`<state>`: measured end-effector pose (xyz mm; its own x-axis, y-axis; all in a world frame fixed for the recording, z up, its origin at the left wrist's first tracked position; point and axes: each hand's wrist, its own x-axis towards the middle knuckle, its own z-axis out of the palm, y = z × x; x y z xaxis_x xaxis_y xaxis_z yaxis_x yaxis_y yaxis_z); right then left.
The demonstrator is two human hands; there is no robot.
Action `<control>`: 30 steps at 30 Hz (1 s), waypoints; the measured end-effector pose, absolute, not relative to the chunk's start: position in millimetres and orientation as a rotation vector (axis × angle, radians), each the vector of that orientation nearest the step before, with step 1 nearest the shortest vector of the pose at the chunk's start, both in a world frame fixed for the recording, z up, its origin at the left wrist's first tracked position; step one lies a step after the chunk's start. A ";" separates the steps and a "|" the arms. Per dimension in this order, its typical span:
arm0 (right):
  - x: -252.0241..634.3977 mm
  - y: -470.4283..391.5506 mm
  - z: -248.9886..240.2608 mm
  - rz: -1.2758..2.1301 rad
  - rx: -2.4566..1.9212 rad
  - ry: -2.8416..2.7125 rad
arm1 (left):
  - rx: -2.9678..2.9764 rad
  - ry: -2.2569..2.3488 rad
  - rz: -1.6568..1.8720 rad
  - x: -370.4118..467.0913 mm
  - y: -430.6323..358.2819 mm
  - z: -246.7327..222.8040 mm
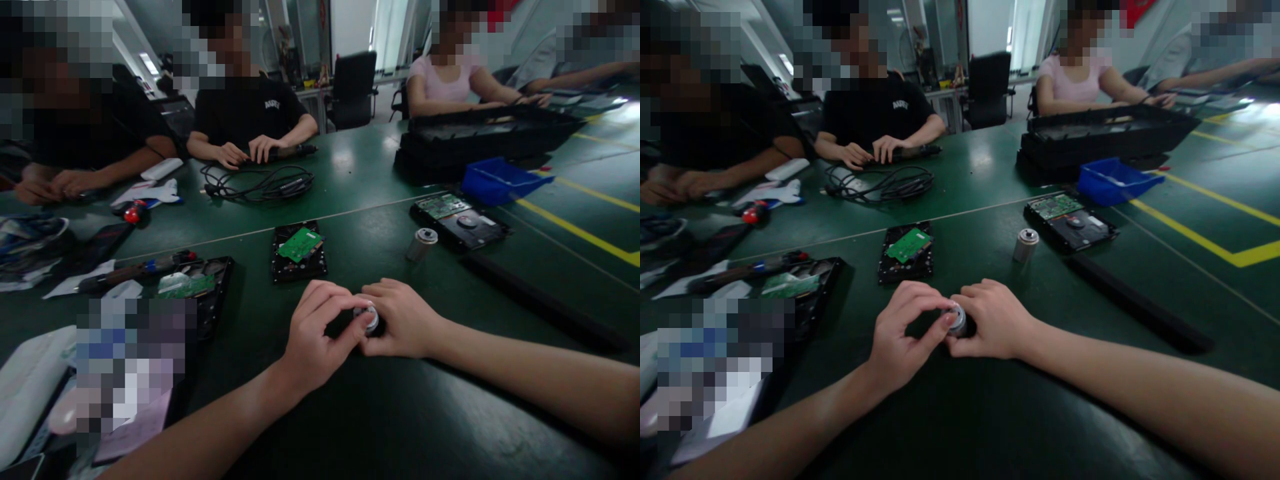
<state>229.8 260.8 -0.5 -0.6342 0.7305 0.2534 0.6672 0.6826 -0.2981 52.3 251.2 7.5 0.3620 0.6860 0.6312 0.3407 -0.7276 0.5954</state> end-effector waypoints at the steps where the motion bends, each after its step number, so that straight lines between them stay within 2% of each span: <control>1: 229.7 260.8 -0.2 0.253 -1.096 -2.545 | 2.266 0.900 1.312 52.3 251.2 8.1; 16: 230.9 261.4 -1.0 0.257 -1.083 -2.562 | 2.203 0.974 1.232 52.5 250.7 10.1; 25: 229.5 260.7 0.4 0.254 -1.125 -2.547 | 2.168 0.967 1.321 49.9 253.9 6.6; 30: 229.0 260.7 -0.2 0.249 -1.127 -2.540 | 2.130 1.197 1.284 50.2 257.0 4.9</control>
<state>229.0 260.7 -0.2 -0.6225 0.7437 0.2437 0.6821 0.6682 -0.2970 50.2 257.0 4.9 0.2200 0.8184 0.5308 0.4719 -0.5655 0.6764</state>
